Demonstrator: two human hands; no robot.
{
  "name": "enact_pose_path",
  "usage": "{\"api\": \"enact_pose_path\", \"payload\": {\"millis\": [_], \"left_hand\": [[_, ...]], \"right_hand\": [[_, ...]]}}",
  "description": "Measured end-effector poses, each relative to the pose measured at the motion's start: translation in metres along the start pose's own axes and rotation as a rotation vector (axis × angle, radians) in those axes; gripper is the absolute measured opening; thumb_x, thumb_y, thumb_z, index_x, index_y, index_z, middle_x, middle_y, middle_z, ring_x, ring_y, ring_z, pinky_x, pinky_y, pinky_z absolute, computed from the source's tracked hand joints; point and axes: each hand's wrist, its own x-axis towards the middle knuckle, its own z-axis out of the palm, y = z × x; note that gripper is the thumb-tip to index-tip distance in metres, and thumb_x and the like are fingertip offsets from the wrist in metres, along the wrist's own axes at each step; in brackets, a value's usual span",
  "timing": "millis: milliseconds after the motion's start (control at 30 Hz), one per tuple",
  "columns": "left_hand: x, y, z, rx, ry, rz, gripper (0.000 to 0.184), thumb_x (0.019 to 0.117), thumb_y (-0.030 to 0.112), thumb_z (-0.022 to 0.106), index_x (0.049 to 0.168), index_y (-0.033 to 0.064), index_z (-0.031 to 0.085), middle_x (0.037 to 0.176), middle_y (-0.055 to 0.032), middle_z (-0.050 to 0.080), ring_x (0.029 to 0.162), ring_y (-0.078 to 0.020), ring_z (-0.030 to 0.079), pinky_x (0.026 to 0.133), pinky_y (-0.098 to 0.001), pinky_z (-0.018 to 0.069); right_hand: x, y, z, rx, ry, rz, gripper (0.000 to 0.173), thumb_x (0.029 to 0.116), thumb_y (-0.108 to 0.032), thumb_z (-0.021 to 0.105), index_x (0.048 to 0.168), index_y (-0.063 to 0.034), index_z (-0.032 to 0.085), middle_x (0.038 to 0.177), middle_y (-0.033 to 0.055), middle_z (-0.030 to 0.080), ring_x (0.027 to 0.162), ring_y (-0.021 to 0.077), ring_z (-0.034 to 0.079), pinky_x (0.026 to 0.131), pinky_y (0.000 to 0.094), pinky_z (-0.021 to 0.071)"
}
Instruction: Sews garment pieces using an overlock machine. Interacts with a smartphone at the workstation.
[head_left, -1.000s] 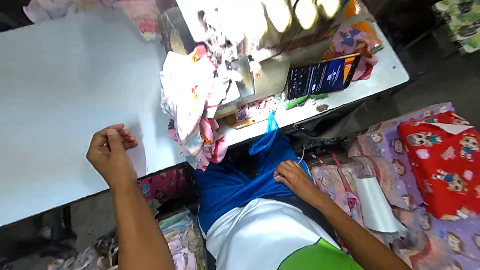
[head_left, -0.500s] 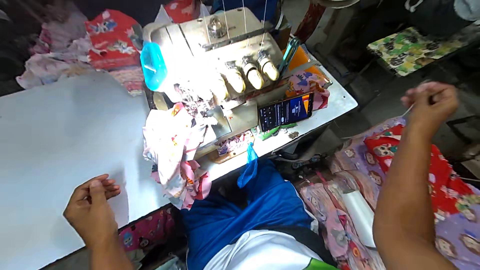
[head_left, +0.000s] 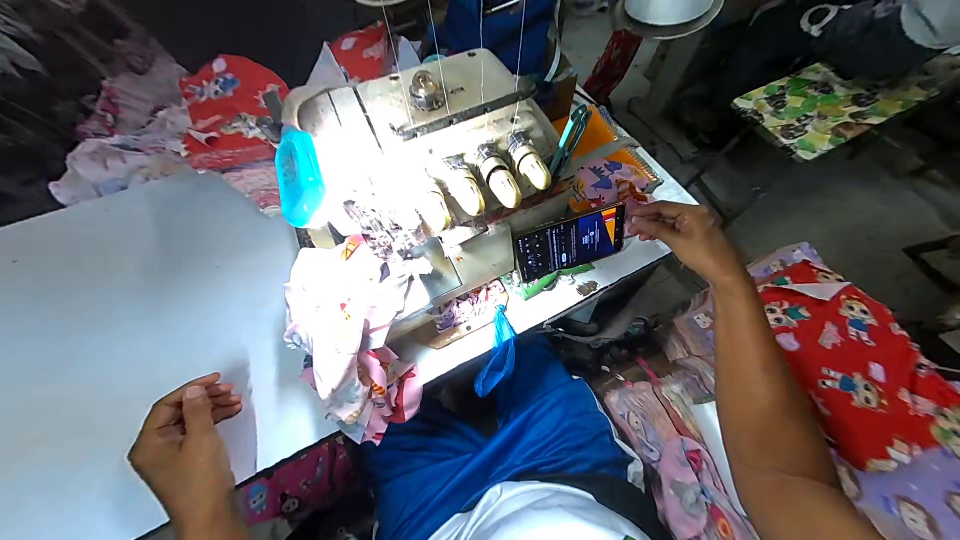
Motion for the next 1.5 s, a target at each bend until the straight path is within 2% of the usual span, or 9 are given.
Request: {"api": "enact_pose_path", "payload": {"millis": [233, 367, 567, 800, 933, 1033, 1167, 1300, 1500], "left_hand": [[-0.001, 0.002, 0.0, -0.006, 0.006, 0.005, 0.029, 0.108, 0.019, 0.044, 0.117, -0.0045, 0.06, 0.093, 0.0064, 0.065, 0.075, 0.0031, 0.066, 0.071, -0.0164, 0.057], [-0.001, 0.0, 0.0, 0.0, 0.007, 0.0, 0.029, 0.108, 0.019, 0.044, 0.117, -0.0038, 0.06, 0.093, 0.0067, 0.066, 0.075, 0.0028, 0.066, 0.07, -0.0168, 0.0575], [-0.001, 0.001, 0.0, -0.009, 0.01, -0.005, 0.029, 0.1081, 0.02, 0.044, 0.117, -0.0037, 0.059, 0.093, 0.0073, 0.065, 0.075, 0.0037, 0.065, 0.07, -0.016, 0.057], [0.0, -0.001, 0.0, -0.008, 0.001, 0.008, 0.03, 0.1083, 0.019, 0.044, 0.117, -0.0041, 0.06, 0.093, 0.0065, 0.065, 0.075, 0.0032, 0.065, 0.071, -0.017, 0.0573], [0.0, -0.004, 0.0, -0.016, 0.003, 0.021, 0.029, 0.1081, 0.019, 0.044, 0.116, -0.0032, 0.061, 0.093, 0.0072, 0.065, 0.075, 0.0031, 0.066, 0.071, -0.0169, 0.0575], [0.0, -0.004, 0.0, -0.014, 0.007, 0.019, 0.029, 0.1082, 0.019, 0.044, 0.116, -0.0027, 0.061, 0.092, 0.0076, 0.066, 0.075, 0.0031, 0.066, 0.071, -0.0166, 0.0576], [-0.001, -0.002, 0.0, -0.011, 0.004, 0.027, 0.029, 0.1084, 0.02, 0.044, 0.115, -0.0027, 0.061, 0.092, 0.0071, 0.066, 0.075, 0.003, 0.066, 0.071, -0.0164, 0.0572], [-0.001, -0.001, 0.0, -0.016, 0.005, 0.02, 0.029, 0.108, 0.019, 0.044, 0.115, -0.003, 0.06, 0.092, 0.0072, 0.066, 0.075, 0.0033, 0.066, 0.07, -0.0162, 0.0575], [-0.002, 0.001, 0.003, -0.004, 0.007, 0.026, 0.029, 0.1078, 0.02, 0.045, 0.114, -0.0034, 0.062, 0.091, 0.0056, 0.066, 0.074, 0.0043, 0.065, 0.07, -0.0145, 0.056]], "right_hand": [[0.007, 0.004, -0.004, -0.102, -0.053, -0.01, 0.022, 0.1029, -0.01, 0.059, 0.12, 0.0002, 0.068, 0.103, 0.0138, 0.071, 0.085, 0.0149, 0.068, 0.083, 0.0323, 0.0564], [0.006, 0.003, -0.007, -0.118, -0.027, -0.017, 0.022, 0.1031, -0.008, 0.059, 0.121, 0.0003, 0.069, 0.112, 0.0163, 0.069, 0.091, 0.0171, 0.068, 0.086, 0.0337, 0.0564], [0.013, 0.005, -0.008, -0.103, -0.154, 0.018, 0.022, 0.1037, -0.007, 0.057, 0.12, 0.003, 0.067, 0.107, 0.0172, 0.069, 0.089, 0.02, 0.068, 0.085, 0.0377, 0.0567], [0.021, 0.007, -0.011, 0.039, -0.185, 0.039, 0.025, 0.0987, -0.004, 0.064, 0.122, 0.0051, 0.067, 0.109, 0.0153, 0.072, 0.089, 0.0143, 0.072, 0.087, 0.0309, 0.0599], [0.03, 0.007, -0.013, 0.075, -0.198, 0.057, 0.016, 0.0954, 0.001, 0.066, 0.11, 0.0056, 0.07, 0.097, 0.0109, 0.074, 0.083, 0.0086, 0.072, 0.085, 0.0263, 0.0597], [0.039, 0.001, -0.016, 0.007, -0.24, 0.034, 0.014, 0.0953, 0.0, 0.066, 0.108, 0.0039, 0.071, 0.098, 0.0097, 0.072, 0.084, 0.0062, 0.068, 0.082, 0.0246, 0.0571], [0.049, -0.006, -0.02, -0.026, -0.276, 0.056, 0.016, 0.0937, -0.001, 0.069, 0.109, 0.0025, 0.072, 0.1, 0.0099, 0.074, 0.087, 0.0084, 0.069, 0.085, 0.027, 0.0569], [0.057, -0.006, -0.022, -0.067, -0.315, 0.073, 0.011, 0.0924, -0.002, 0.072, 0.103, 0.0012, 0.073, 0.092, 0.0078, 0.073, 0.081, 0.0067, 0.067, 0.081, 0.0258, 0.0555], [0.061, -0.006, -0.023, -0.068, -0.363, 0.082, 0.01, 0.0923, 0.0, 0.071, 0.102, 0.0005, 0.073, 0.09, 0.0062, 0.072, 0.078, 0.006, 0.064, 0.077, 0.0253, 0.0546]]}}
